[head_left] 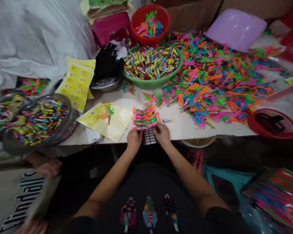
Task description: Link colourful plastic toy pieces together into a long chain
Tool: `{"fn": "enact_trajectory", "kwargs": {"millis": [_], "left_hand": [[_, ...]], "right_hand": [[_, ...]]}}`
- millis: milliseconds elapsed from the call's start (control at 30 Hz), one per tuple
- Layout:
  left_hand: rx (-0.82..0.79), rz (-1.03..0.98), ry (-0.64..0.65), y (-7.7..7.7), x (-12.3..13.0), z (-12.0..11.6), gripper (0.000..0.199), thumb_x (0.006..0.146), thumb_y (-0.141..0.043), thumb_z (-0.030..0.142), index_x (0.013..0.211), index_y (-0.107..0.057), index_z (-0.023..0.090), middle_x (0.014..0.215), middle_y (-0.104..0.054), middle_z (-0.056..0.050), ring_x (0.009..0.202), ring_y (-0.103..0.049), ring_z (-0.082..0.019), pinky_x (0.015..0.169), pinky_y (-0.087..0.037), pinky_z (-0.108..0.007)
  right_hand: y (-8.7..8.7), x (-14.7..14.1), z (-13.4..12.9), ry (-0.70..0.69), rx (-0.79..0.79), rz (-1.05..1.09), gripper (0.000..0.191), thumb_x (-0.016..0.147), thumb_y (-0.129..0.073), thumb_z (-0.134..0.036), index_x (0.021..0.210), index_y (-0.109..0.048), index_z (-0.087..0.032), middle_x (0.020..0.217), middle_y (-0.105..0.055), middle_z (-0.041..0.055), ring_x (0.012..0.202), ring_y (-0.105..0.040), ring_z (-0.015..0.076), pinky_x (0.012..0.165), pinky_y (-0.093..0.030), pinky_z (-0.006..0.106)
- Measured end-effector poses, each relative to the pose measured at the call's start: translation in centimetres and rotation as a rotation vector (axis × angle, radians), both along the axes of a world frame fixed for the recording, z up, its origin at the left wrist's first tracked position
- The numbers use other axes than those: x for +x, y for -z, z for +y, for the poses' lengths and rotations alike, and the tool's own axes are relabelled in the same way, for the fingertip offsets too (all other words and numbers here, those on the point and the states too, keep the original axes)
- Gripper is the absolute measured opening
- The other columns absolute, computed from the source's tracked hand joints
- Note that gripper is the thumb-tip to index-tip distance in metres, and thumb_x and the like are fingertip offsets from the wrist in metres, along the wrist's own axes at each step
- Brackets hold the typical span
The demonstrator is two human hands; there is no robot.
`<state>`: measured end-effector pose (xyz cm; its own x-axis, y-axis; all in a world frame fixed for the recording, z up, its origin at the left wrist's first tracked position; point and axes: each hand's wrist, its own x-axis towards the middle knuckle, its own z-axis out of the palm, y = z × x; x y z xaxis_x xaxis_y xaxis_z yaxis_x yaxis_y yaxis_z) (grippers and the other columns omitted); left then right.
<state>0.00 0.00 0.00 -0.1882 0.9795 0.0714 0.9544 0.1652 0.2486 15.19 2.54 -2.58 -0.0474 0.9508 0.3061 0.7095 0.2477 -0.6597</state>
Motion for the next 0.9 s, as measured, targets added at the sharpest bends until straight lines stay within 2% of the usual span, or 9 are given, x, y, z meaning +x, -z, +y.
{"fn": "enact_trajectory", "kwargs": {"millis": [233,433,633,767,900], "left_hand": [[-0.156,0.023,-0.026,-1.5,0.3,0.6,0.041,0.083,-0.042,0.045,0.077,-0.064,0.011,0.072,-0.067,-0.013,0.074,-0.063,-0.023,0.061,-0.041,-0.027],[-0.256,0.040,-0.100,-2.2,0.9,1.0,0.046,0.083,-0.039,0.049,0.083,-0.064,0.012,0.080,-0.067,-0.016,0.079,-0.063,-0.027,0.063,-0.042,-0.031],[-0.246,0.011,-0.118,-2.4,1.0,1.0,0.042,0.082,-0.041,0.048,0.091,-0.062,0.013,0.082,-0.068,-0.014,0.079,-0.064,-0.026,0.064,-0.042,-0.030],[-0.198,-0.081,-0.059,-2.4,0.6,0.4,0.036,0.083,-0.043,0.046,0.091,-0.063,0.017,0.081,-0.069,-0.009,0.077,-0.064,-0.021,0.063,-0.040,-0.027],[-0.167,-0.083,-0.001,-2.0,0.0,0.2,0.040,0.082,-0.043,0.051,0.090,-0.063,0.017,0.077,-0.068,-0.008,0.075,-0.063,-0.021,0.060,-0.039,-0.025]], "right_hand": [[-0.2,0.2,0.5,-0.031,0.023,-0.040,0.016,0.078,-0.050,-0.029,0.069,-0.056,-0.018,0.066,-0.059,0.0032,0.066,-0.052,0.0152,0.063,-0.038,0.025],[0.1,0.2,0.8,-0.061,0.075,-0.104,0.020,0.081,-0.046,-0.027,0.065,-0.054,-0.018,0.063,-0.056,0.0037,0.063,-0.050,0.0154,0.062,-0.037,0.026],[0.2,0.0,0.8,-0.042,0.110,-0.073,0.021,0.080,-0.047,-0.027,0.061,-0.050,-0.019,0.059,-0.052,0.0022,0.060,-0.047,0.0147,0.059,-0.035,0.025],[-0.1,0.4,0.7,-0.064,0.071,-0.038,0.020,0.080,-0.048,-0.030,0.064,-0.052,-0.019,0.062,-0.054,0.0023,0.062,-0.048,0.0148,0.059,-0.037,0.025],[0.0,0.5,0.7,-0.073,0.058,-0.045,0.019,0.080,-0.049,-0.030,0.067,-0.054,-0.019,0.064,-0.056,0.0033,0.064,-0.050,0.0155,0.063,-0.039,0.026]]}}
